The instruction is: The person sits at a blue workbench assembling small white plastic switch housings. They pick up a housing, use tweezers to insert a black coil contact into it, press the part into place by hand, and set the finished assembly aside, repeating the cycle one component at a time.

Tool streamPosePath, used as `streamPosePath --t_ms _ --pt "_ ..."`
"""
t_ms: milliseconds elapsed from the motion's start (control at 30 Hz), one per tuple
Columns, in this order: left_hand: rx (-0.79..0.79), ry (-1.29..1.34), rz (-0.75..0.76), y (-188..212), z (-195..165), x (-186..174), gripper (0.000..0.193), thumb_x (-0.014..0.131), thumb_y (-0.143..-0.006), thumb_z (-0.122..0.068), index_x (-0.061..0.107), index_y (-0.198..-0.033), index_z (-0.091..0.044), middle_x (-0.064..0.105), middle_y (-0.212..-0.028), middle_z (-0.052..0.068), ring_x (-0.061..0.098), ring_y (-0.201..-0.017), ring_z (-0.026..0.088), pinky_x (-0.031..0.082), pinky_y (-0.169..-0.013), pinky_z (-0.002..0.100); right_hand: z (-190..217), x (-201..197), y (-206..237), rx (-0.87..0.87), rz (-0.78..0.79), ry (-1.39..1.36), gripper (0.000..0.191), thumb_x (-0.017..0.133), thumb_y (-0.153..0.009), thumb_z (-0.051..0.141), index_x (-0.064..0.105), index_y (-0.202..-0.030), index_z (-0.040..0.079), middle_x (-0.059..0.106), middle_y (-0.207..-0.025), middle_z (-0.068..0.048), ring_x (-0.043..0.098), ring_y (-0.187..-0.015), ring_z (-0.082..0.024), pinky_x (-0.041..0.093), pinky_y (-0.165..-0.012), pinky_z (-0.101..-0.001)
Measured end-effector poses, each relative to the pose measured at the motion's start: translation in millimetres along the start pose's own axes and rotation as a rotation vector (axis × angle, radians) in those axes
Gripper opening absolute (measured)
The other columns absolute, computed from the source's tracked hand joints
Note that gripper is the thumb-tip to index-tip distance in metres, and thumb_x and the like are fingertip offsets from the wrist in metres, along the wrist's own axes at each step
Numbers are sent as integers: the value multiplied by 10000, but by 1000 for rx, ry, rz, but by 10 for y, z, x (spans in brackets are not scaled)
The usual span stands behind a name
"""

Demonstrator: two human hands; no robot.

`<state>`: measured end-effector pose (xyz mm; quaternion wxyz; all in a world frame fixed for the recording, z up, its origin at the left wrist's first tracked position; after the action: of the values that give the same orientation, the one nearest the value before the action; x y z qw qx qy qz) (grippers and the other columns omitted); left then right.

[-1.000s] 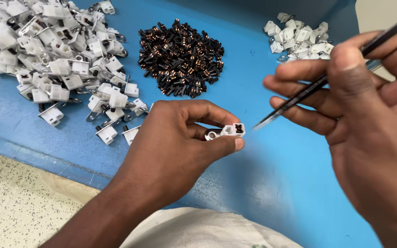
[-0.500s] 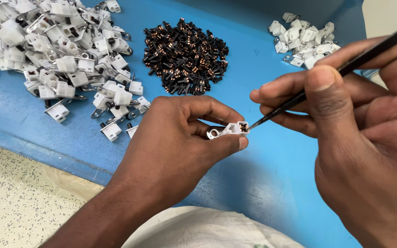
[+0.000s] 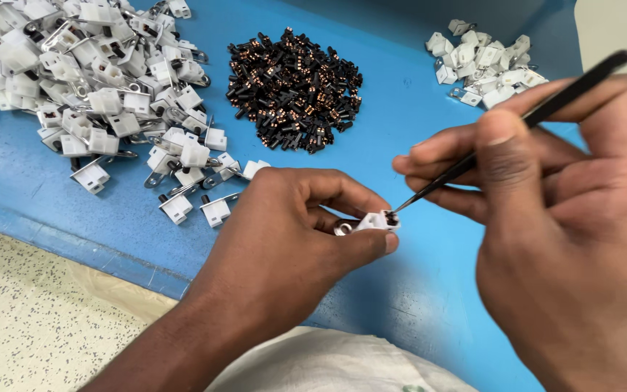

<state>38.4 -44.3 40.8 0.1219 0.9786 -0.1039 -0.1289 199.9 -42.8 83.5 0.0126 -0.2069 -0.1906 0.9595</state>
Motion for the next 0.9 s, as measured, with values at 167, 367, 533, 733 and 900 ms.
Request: streamPosePath --t_ms 167,367,533,733,900 --pt "-87 -30 -7 -9 -71 -26 264 802 -768 -268 824 -1000 -142 732 -608 25 570 -493 77 455 -484 283 35 -61 -10 58 -24 32 94 431 -1083 112 386 -1128 43 721 -924 -129 813 -902 -205 648 -782 -336" --pt "-40 4 -13 -12 -91 -37 263 811 -770 -262 828 -1001 -138 699 -569 15 526 -462 65 400 -444 282 211 53 -68 -39 17 60 114 434 -1081 109 396 -1127 11 706 -925 -149 795 -903 -212 647 -789 -352" --pt "-45 -4 -20 -28 -51 -30 250 818 -771 -255 840 -981 -121 695 -569 42 511 -462 83 381 -438 304 100 30 -21 -65 28 70 144 469 -1101 98 374 -1157 5 701 -935 -154 805 -904 -202 652 -787 -342" --pt "-40 18 -16 -42 -39 -25 263 822 -781 -250 833 -1014 -129 743 -624 52 545 -495 91 419 -466 300 -23 -40 14 -85 18 53 130 466 -1067 93 394 -1111 -5 690 -905 -119 782 -870 -169 644 -756 -311" --pt "27 1 -13 -39 -64 -33 260 812 -771 -257 829 -989 -117 762 -654 9 590 -519 64 478 -484 276 48 28 -1 -116 26 70 160 476 -1093 71 348 -1139 -13 673 -914 -139 791 -894 -189 649 -782 -329"
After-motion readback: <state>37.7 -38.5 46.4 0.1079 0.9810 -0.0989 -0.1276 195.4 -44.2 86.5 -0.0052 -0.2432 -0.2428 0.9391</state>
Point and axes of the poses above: each hand's wrist, its own y-axis away from the middle knuckle, its own x-axis out of the palm, z = x × y, the point moved 1 cm from there along -y, towards the middle knuckle
